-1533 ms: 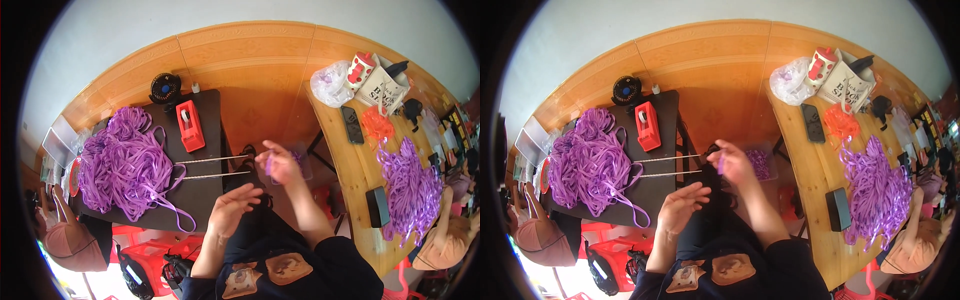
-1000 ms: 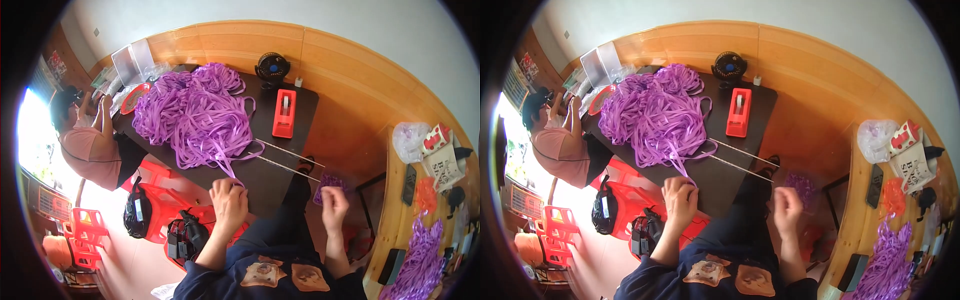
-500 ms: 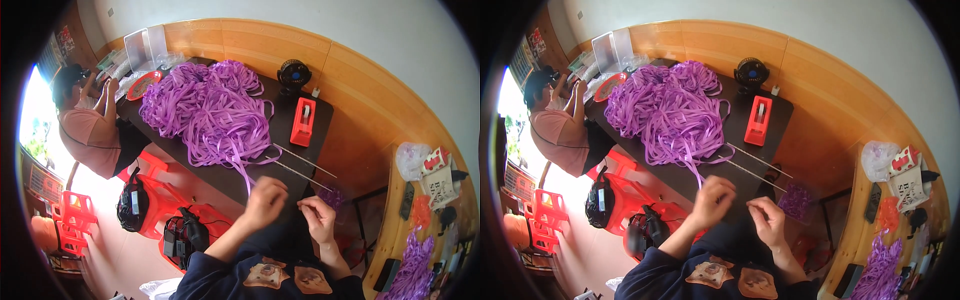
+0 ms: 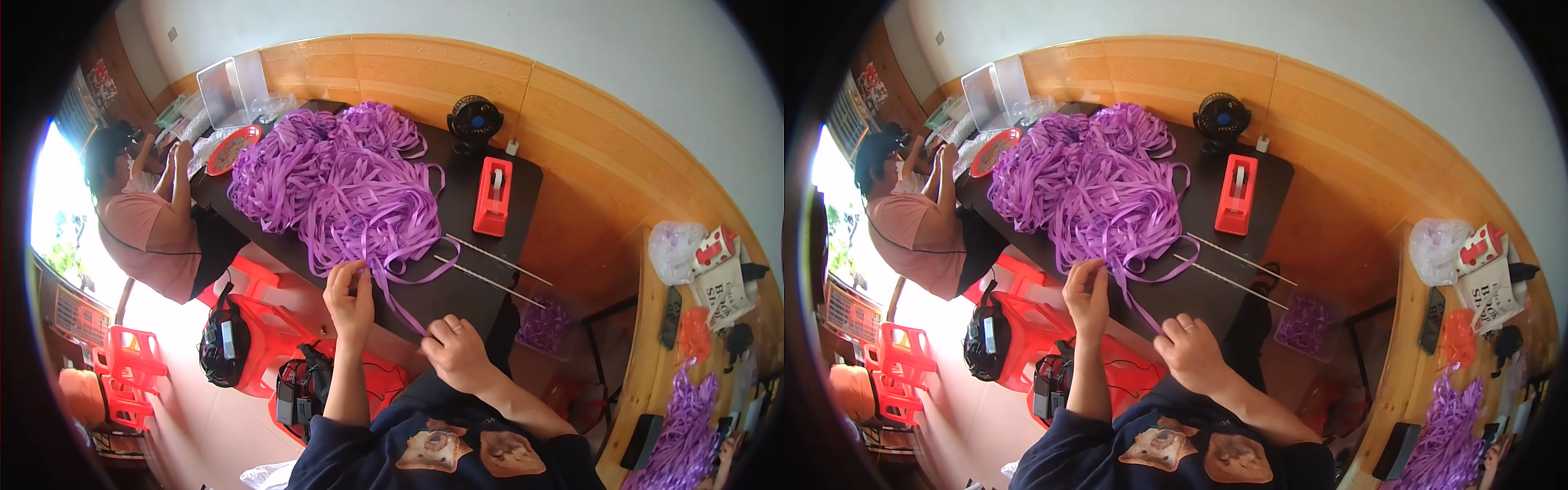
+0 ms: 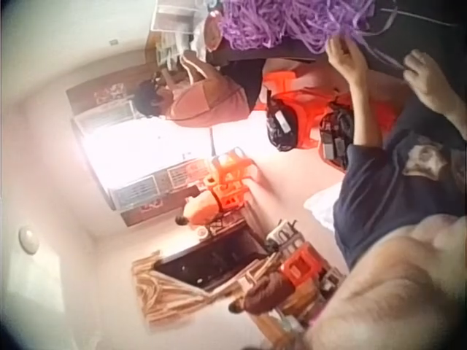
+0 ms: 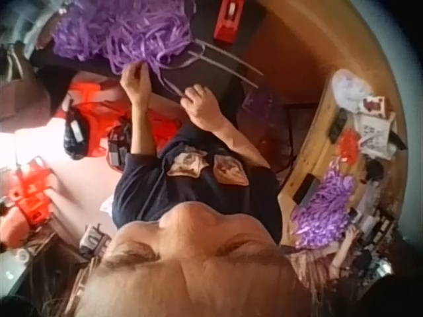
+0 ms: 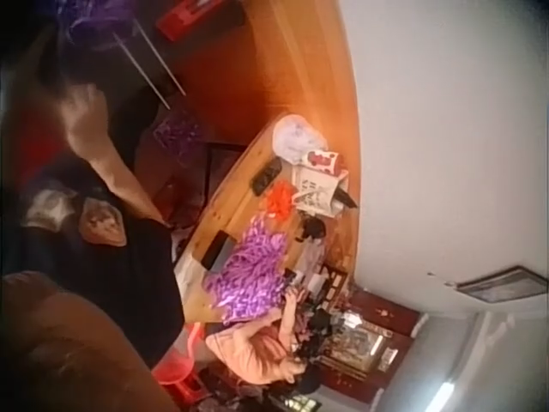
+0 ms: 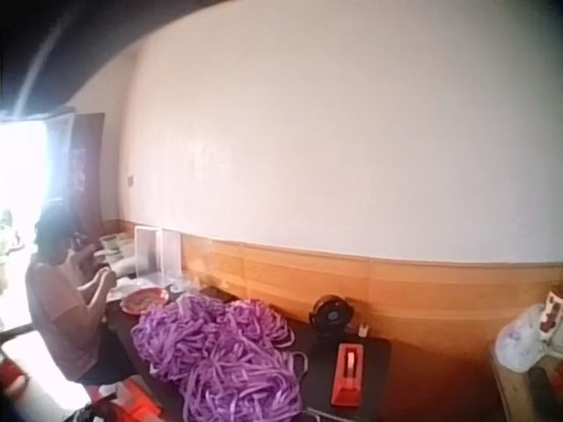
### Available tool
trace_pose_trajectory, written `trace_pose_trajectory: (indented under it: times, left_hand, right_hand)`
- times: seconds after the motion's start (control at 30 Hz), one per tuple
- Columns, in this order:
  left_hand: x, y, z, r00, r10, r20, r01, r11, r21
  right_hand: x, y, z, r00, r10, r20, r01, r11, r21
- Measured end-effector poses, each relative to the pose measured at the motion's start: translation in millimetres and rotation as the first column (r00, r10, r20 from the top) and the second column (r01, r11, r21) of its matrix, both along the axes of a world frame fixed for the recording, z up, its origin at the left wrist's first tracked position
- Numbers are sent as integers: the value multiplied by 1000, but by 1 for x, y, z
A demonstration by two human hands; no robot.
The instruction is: Making purple ribbon bows using a metal rod jig for assembly.
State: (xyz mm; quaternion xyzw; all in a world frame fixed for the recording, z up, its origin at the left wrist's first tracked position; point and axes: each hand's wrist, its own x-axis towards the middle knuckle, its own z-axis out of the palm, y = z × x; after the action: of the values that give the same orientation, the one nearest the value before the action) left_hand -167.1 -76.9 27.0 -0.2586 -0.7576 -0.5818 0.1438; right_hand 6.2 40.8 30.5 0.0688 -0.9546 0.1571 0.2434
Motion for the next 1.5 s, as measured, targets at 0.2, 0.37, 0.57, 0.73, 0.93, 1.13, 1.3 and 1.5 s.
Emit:
trace_pose_trajectory:
  times: [0.2,0.37,0.57,0.73,0.93,1.13,1.3,1.5]
  left_hand:
    - [-9,8,-17,995,-83,-52,82,996,-21]
    - [-10,11,-14,994,-109,-3,108,988,-107]
    - [2,17,-1,983,-75,-168,39,977,-208]
    - [28,35,32,843,-264,-469,-38,841,-540]
    - [-14,44,16,886,-211,-412,58,934,-353]
    - [-66,42,30,859,81,-505,-225,947,-230]
    - [-38,45,35,832,57,-552,-305,878,-369]
    - [129,64,63,382,-915,130,921,364,-141]
  right_hand:
    - [68,34,0,993,-11,-115,-75,693,-717]
    - [118,69,2,923,-176,-342,-323,127,-938]
    - [135,77,-19,894,-277,-353,-393,-102,-914]
    - [144,76,-25,898,-272,-346,-390,-127,-912]
    - [170,89,-37,832,-311,-460,-536,-233,-812]
    - [180,87,-44,839,-332,-431,-518,-242,-820]
    - [175,83,-42,901,-291,-322,-377,-157,-913]
    - [158,65,14,999,-2,54,54,-2,-999]
